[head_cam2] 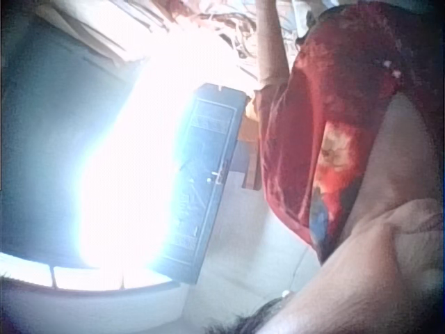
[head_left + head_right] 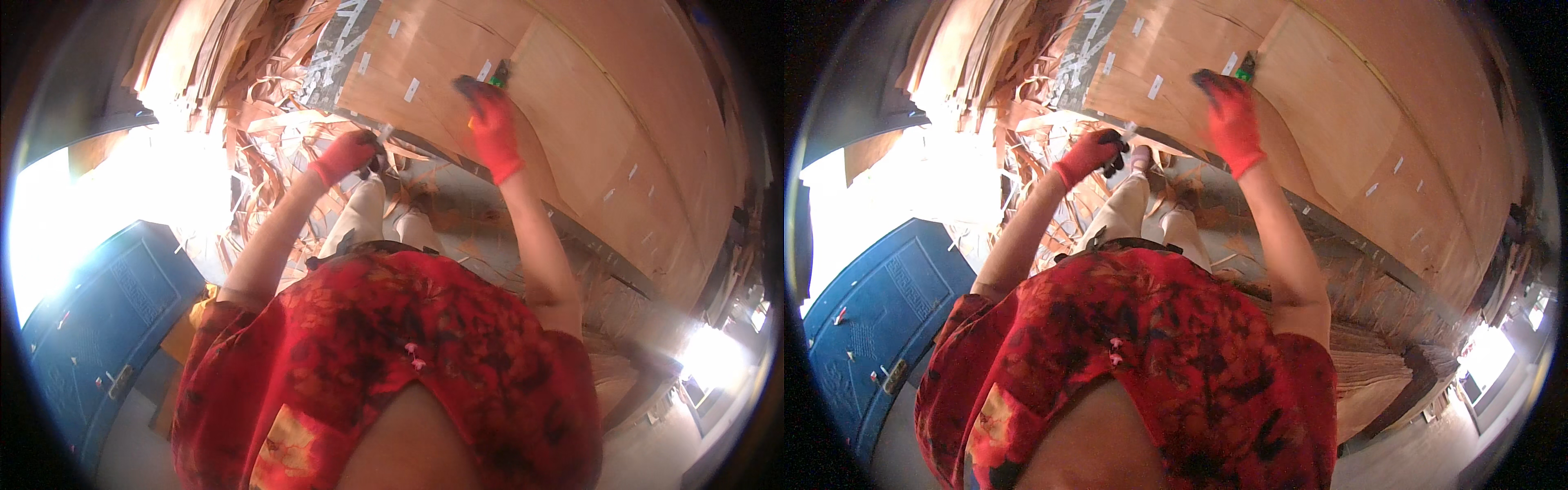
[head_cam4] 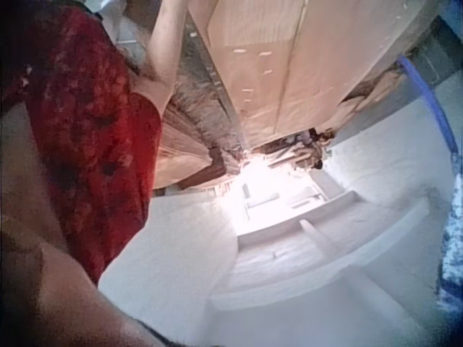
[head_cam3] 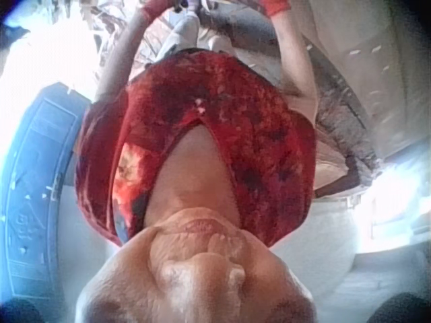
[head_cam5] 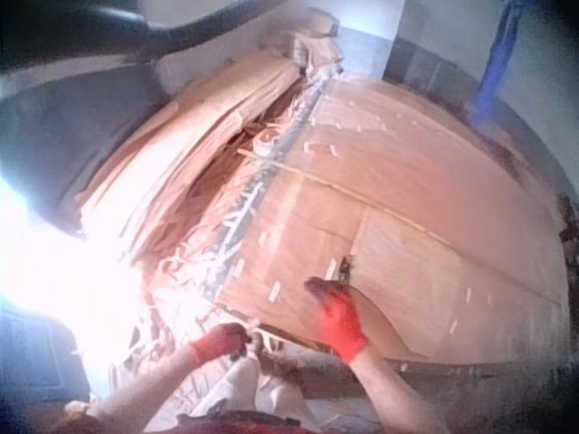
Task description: The person uses a utility knife to cut wood veneer sheets on a workbench, marking the cuts with a measuring tape and applying tape to the surfaces.
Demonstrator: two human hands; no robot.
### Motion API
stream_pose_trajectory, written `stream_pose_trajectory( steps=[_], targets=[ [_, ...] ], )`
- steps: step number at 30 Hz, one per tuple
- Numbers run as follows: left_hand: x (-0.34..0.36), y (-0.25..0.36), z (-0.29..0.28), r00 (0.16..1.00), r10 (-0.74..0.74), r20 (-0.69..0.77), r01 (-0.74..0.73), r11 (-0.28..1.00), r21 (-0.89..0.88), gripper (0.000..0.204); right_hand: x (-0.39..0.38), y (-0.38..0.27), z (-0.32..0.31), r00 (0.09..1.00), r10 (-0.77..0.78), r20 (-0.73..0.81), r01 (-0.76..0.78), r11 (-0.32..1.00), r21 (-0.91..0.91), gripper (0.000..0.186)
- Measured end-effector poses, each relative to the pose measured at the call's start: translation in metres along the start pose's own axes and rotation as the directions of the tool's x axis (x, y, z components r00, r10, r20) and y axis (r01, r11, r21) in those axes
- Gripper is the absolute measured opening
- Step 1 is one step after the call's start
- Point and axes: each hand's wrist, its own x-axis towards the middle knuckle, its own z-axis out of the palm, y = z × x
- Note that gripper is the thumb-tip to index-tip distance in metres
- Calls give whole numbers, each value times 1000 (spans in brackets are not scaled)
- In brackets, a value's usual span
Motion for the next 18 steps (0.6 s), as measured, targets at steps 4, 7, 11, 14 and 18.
stream_pose_trajectory(
  steps=[4,7,11,14,18],
  targets=[
    [4,14,60,989,-94,111,101,994,-53,20,-68,-9,-43,981,188,-45,-191,976,-100,34],
    [15,25,88,999,9,45,-5,995,-99,21,-109,-11,-36,969,244,-28,-245,963,-107,32],
    [27,35,101,992,-116,42,121,980,-160,21,-121,-16,-21,969,245,18,-242,963,-119,42],
    [36,42,110,988,-146,52,153,969,-194,21,-121,-15,-8,980,187,69,-173,970,-172,49],
    [40,51,117,993,-111,32,115,968,-223,22,-116,-7,11,981,102,166,-53,960,-276,49]
  ],
)
